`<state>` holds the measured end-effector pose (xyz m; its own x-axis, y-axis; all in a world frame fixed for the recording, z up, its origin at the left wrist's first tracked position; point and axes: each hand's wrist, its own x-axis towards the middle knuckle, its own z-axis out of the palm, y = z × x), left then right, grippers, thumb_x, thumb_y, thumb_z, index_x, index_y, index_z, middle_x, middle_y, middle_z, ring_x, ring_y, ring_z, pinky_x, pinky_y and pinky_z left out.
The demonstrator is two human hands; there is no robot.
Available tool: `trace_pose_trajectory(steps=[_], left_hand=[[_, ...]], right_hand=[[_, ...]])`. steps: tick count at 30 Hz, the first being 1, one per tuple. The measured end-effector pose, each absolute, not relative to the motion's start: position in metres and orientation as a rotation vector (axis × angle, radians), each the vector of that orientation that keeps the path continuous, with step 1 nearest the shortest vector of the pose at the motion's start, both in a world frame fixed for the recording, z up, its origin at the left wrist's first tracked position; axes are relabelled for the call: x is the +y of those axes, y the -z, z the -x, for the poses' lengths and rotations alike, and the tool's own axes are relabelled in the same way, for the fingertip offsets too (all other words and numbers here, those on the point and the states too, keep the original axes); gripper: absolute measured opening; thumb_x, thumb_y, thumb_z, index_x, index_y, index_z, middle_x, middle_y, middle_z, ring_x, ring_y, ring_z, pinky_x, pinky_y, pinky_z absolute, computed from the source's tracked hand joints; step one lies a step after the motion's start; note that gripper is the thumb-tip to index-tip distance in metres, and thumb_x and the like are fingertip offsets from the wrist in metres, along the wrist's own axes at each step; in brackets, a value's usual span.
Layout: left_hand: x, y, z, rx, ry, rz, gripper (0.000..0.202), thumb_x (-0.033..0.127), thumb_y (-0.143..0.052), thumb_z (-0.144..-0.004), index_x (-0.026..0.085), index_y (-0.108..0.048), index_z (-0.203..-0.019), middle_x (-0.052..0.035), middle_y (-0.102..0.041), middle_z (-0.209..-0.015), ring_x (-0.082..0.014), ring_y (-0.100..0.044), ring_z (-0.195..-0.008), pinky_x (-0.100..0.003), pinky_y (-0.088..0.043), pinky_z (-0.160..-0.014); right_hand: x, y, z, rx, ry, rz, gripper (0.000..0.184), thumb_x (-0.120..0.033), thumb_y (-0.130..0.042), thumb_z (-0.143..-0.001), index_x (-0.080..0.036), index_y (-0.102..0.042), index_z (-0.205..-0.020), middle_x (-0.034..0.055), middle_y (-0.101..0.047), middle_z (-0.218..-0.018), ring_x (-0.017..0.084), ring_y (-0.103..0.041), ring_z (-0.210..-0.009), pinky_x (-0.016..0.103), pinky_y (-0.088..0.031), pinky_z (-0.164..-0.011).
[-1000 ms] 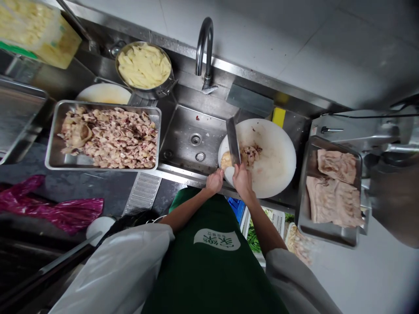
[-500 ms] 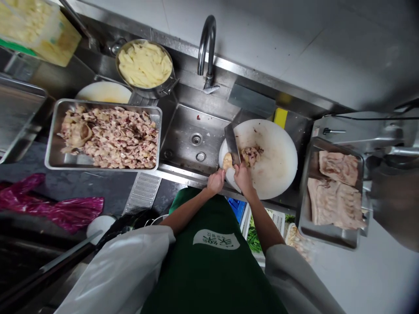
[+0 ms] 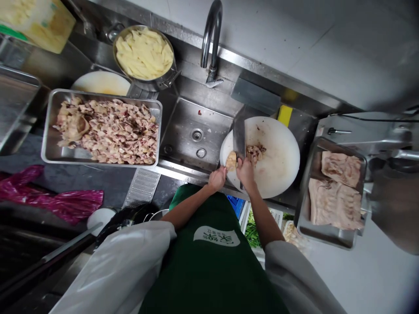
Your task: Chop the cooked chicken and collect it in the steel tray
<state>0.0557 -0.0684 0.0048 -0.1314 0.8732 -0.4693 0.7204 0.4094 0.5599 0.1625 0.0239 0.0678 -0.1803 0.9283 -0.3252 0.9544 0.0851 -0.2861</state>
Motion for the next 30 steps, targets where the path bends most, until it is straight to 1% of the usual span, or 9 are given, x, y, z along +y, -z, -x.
trace_pose_trajectory(steps=[2,7,9,12,16,20,26,28,30], left_hand=[[-0.067,-0.007,-0.055,1.905,-0.248,-1.354,0.042,0.035,-0.02,-0.109,0.015,-0.056,-0.114,-0.0134,-0.073,-0.105,-0.0239,-0.072,-0.098,-0.031,-0.051,-0.083],[-0.067,-0.008,-0.057,1.914,-0.252,-1.32,0.043,0.037,-0.019,-0.109,0.016,-0.057,-0.115,-0.0142,-0.074,-0.105,-0.0242,-0.072,-0.098,-0.032,-0.051,-0.084],[-0.067,-0.006,-0.057,1.919,-0.259,-1.314,0.043,0.037,-0.02,-0.109,0.016,-0.056,-0.115,-0.0129,-0.074,-0.105,-0.0243,-0.072,-0.097,-0.032,-0.051,-0.084],[-0.068,-0.003,-0.056,1.907,-0.277,-1.313,0.042,0.037,-0.02,-0.109,0.017,-0.056,-0.115,-0.0115,-0.074,-0.104,-0.0236,-0.072,-0.096,-0.031,-0.051,-0.083],[-0.069,-0.001,-0.055,1.899,-0.301,-1.31,0.043,0.036,-0.018,-0.109,0.017,-0.056,-0.114,-0.012,-0.074,-0.105,-0.0228,-0.072,-0.097,-0.03,-0.051,-0.084],[-0.069,-0.001,-0.056,1.896,-0.294,-1.306,0.044,0.037,-0.017,-0.109,0.016,-0.056,-0.115,-0.0123,-0.074,-0.106,-0.0232,-0.072,-0.097,-0.031,-0.051,-0.085],[-0.069,-0.002,-0.056,1.901,-0.275,-1.317,0.045,0.037,-0.017,-0.109,0.016,-0.056,-0.116,-0.0118,-0.074,-0.106,-0.0228,-0.072,-0.099,-0.03,-0.051,-0.086],[-0.068,-0.001,-0.056,1.907,-0.264,-1.317,0.045,0.037,-0.018,-0.109,0.016,-0.056,-0.116,-0.0123,-0.074,-0.104,-0.0235,-0.072,-0.099,-0.031,-0.051,-0.086],[-0.068,0.0,-0.057,1.911,-0.267,-1.311,0.045,0.038,-0.017,-0.109,0.016,-0.056,-0.117,-0.0122,-0.074,-0.103,-0.0239,-0.072,-0.098,-0.032,-0.051,-0.086]], right_hand=[[0.033,-0.071,-0.162,2.343,0.683,-1.952,0.033,-0.023,-0.04,-0.099,-0.004,-0.059,-0.119,0.0253,-0.067,-0.115,0.03,-0.063,-0.108,0.037,-0.047,-0.09],[0.0,-0.091,-0.155,2.32,0.611,-2.017,0.044,-0.031,-0.027,-0.104,-0.004,-0.055,-0.126,0.0194,-0.071,-0.09,0.028,-0.068,-0.079,0.034,-0.047,-0.07],[-0.017,-0.094,-0.151,2.304,0.585,-2.028,0.043,-0.032,-0.028,-0.105,-0.005,-0.055,-0.125,0.0172,-0.072,-0.085,0.027,-0.068,-0.073,0.032,-0.045,-0.065],[-0.026,-0.095,-0.149,2.303,0.547,-2.061,0.039,-0.03,-0.03,-0.104,-0.006,-0.057,-0.119,0.0158,-0.072,-0.084,0.026,-0.068,-0.073,0.03,-0.043,-0.063],[-0.014,-0.101,-0.158,2.315,0.492,-2.117,0.041,-0.031,-0.028,-0.104,-0.006,-0.056,-0.121,0.0182,-0.072,-0.087,0.027,-0.069,-0.076,0.031,-0.043,-0.063],[-0.005,-0.102,-0.163,2.299,0.509,-2.117,0.043,-0.032,-0.028,-0.105,-0.005,-0.053,-0.128,0.0202,-0.072,-0.091,0.03,-0.069,-0.08,0.034,-0.045,-0.067],[-0.009,-0.082,-0.171,2.155,0.682,-1.929,0.032,-0.023,-0.039,-0.101,-0.008,-0.06,-0.12,0.0203,-0.071,-0.094,0.032,-0.069,-0.087,0.037,-0.047,-0.075],[-0.012,-0.085,-0.174,2.147,0.664,-1.942,0.032,-0.025,-0.038,-0.101,-0.009,-0.061,-0.118,0.02,-0.071,-0.093,0.032,-0.069,-0.087,0.037,-0.047,-0.076],[-0.018,-0.09,-0.173,2.173,0.608,-2.024,0.036,-0.027,-0.033,-0.103,-0.009,-0.059,-0.12,0.0199,-0.071,-0.093,0.031,-0.069,-0.084,0.037,-0.047,-0.075]])
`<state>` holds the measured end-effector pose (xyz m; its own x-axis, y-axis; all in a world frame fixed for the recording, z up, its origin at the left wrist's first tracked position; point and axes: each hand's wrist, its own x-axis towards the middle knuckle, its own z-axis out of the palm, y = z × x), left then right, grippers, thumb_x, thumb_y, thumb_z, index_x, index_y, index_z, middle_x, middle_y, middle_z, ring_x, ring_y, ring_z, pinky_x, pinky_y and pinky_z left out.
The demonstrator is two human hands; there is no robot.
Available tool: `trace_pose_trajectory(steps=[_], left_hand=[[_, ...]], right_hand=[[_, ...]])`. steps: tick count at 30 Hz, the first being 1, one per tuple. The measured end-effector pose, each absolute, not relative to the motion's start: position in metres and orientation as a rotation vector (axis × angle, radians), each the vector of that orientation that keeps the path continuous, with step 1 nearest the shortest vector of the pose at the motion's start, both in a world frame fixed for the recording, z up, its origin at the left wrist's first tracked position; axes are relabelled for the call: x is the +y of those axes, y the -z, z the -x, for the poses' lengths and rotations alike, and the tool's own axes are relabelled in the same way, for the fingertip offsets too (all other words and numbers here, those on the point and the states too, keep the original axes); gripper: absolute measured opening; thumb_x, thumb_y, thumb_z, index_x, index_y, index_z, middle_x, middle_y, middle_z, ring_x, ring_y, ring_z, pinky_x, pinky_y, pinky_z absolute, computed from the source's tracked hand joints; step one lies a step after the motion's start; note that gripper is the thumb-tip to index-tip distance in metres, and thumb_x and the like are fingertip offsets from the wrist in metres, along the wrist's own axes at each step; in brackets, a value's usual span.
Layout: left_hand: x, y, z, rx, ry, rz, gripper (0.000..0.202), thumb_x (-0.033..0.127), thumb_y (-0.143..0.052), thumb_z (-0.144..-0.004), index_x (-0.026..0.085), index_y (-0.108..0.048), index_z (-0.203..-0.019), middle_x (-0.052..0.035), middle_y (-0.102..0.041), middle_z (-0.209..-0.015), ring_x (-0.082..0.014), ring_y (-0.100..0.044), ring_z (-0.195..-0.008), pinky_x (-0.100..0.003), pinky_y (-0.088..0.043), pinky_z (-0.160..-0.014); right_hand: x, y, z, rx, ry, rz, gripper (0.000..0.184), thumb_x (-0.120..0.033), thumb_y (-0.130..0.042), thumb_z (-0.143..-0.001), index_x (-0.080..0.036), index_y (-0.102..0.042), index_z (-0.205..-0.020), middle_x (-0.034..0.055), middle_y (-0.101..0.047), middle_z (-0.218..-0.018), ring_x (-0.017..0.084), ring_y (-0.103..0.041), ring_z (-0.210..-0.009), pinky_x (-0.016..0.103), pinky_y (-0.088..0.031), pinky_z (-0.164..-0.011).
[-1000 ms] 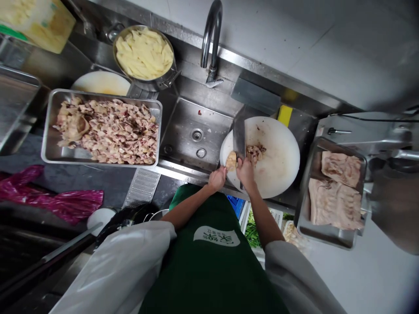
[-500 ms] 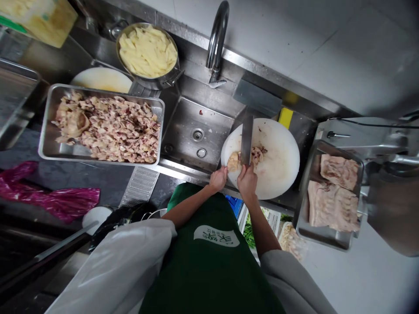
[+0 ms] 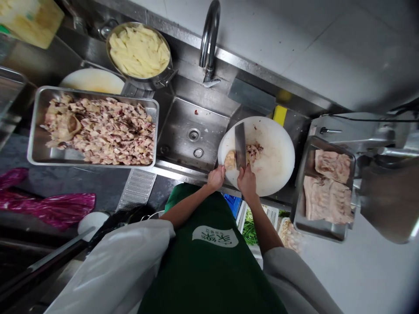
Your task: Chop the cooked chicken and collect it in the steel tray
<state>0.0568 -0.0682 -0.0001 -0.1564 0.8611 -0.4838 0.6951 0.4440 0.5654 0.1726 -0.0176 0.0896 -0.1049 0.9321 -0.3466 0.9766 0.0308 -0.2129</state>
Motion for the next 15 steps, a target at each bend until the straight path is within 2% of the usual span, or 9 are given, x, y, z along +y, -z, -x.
trace_pose_trajectory(steps=[3,9,15], left_hand=[[-0.068,0.001,-0.058,1.908,-0.287,-1.3,0.045,0.038,-0.017,-0.109,0.017,-0.055,-0.118,-0.0122,-0.074,-0.104,-0.0238,-0.072,-0.097,-0.032,-0.051,-0.086],[-0.068,-0.002,-0.058,1.909,-0.291,-1.282,0.046,0.038,-0.019,-0.109,0.016,-0.056,-0.122,-0.0132,-0.074,-0.106,-0.0236,-0.072,-0.098,-0.032,-0.051,-0.088],[-0.07,0.0,-0.06,1.917,-0.333,-1.272,0.046,0.037,-0.017,-0.109,0.015,-0.056,-0.118,-0.0135,-0.073,-0.103,-0.0245,-0.072,-0.097,-0.033,-0.051,-0.085]], right_hand=[[-0.027,-0.091,-0.161,2.236,0.555,-2.118,0.043,-0.031,-0.026,-0.105,-0.006,-0.055,-0.125,0.0198,-0.071,-0.091,0.03,-0.069,-0.081,0.035,-0.046,-0.07],[-0.029,-0.087,-0.148,2.224,0.615,-2.029,0.039,-0.028,-0.031,-0.103,-0.004,-0.057,-0.12,0.0184,-0.072,-0.083,0.027,-0.069,-0.074,0.032,-0.044,-0.064],[-0.027,-0.116,-0.153,2.348,0.438,-2.268,0.048,-0.038,-0.028,-0.106,-0.002,-0.055,-0.125,0.0236,-0.071,-0.093,0.03,-0.07,-0.084,0.033,-0.046,-0.067]])
